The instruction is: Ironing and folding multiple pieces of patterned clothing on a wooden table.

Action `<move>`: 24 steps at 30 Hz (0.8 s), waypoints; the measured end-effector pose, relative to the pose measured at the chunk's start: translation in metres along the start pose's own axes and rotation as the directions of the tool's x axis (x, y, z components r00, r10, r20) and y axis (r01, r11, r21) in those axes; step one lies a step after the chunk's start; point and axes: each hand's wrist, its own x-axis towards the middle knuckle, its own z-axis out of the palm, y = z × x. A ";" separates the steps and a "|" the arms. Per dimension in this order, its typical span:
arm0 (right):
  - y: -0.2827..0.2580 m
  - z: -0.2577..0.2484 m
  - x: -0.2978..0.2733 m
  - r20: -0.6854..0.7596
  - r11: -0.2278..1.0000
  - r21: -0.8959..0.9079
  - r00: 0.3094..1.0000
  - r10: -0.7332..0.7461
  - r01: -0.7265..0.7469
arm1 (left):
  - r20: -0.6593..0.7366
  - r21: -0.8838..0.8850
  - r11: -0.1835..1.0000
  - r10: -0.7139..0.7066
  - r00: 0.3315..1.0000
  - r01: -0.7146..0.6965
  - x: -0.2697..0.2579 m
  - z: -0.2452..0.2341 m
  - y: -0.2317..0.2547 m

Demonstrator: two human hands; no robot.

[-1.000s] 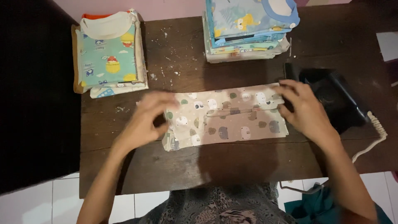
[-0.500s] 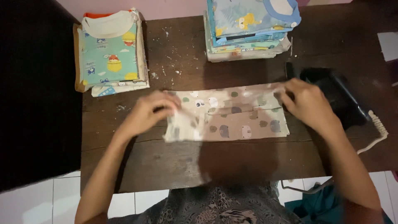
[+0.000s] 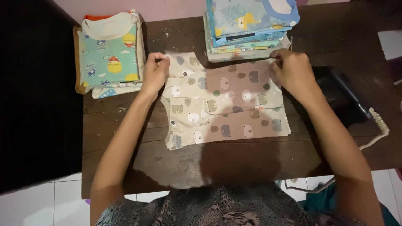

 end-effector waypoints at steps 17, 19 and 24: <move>-0.029 -0.015 -0.041 0.129 0.962 -0.210 0.980 -0.152 0.177 | 0.399 0.563 0.508 0.524 0.753 -0.652 -0.072 0.016 0.078; -0.040 -0.023 -0.047 0.267 0.971 -0.126 0.950 -0.164 0.203 | 0.545 0.571 0.516 0.344 0.765 -0.639 -0.086 0.014 0.081; -0.026 -0.021 -0.054 0.644 0.988 -0.146 0.754 0.129 -0.044 | 0.589 0.661 0.362 0.292 0.754 -0.657 -0.092 0.015 0.075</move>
